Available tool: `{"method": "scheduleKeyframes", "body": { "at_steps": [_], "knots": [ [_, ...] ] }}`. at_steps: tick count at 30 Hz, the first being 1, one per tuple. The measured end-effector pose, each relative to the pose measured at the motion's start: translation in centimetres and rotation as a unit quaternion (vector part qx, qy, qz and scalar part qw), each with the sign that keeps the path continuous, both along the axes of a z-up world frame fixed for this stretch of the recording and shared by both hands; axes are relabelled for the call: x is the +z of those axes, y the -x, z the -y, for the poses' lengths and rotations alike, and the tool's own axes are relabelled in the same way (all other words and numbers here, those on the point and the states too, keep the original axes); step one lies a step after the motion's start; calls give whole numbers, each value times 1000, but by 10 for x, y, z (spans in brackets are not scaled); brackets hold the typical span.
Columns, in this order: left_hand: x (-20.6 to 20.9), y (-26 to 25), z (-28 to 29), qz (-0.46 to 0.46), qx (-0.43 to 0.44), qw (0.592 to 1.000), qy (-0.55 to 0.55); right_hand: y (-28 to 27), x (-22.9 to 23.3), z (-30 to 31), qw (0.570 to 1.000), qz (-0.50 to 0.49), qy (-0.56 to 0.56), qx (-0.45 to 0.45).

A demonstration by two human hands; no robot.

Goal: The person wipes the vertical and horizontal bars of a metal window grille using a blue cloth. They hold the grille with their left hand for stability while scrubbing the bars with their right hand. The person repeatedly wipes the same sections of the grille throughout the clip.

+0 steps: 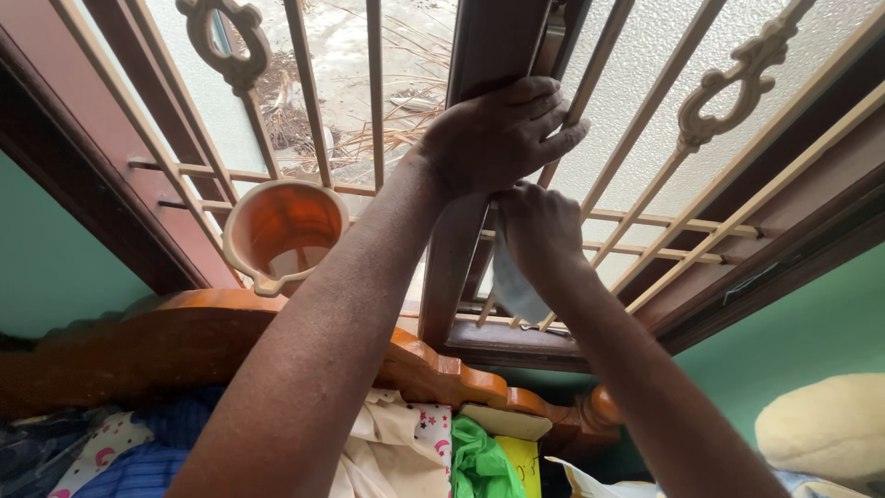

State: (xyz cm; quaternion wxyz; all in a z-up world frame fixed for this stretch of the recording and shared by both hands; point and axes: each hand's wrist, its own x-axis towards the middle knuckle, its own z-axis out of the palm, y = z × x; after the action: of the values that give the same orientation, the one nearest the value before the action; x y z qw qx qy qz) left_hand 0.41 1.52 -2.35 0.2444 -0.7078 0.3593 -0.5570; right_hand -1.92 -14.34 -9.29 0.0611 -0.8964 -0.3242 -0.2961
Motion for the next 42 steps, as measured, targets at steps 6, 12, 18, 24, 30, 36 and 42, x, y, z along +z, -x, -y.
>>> {"method": "scheduleKeyframes", "body": {
  "at_steps": [6,12,18,24,30,36,42],
  "knots": [
    [1,-1,0,-23,-24,999,14,13,8,3,997,60,37,-32],
    [5,4,0,-13,-14,1000,-2,49,-67,7,889,-53,-453,37],
    [8,9,1,-3,-14,1000,0,34,-99,-20,259,-372,-891,26],
    [8,5,4,7,-9,1000,-5,24,-78,-43,118,-389,-912,63],
    [8,5,4,22,-10,1000,-1,-5,-71,-54,62,-424,-897,104],
    [9,3,5,16,-12,1000,-5,5,-77,-57,183,-359,-909,105],
    [10,8,7,14,-4,1000,-4,31,-67,-41,320,-357,-870,117]
  ]
}}
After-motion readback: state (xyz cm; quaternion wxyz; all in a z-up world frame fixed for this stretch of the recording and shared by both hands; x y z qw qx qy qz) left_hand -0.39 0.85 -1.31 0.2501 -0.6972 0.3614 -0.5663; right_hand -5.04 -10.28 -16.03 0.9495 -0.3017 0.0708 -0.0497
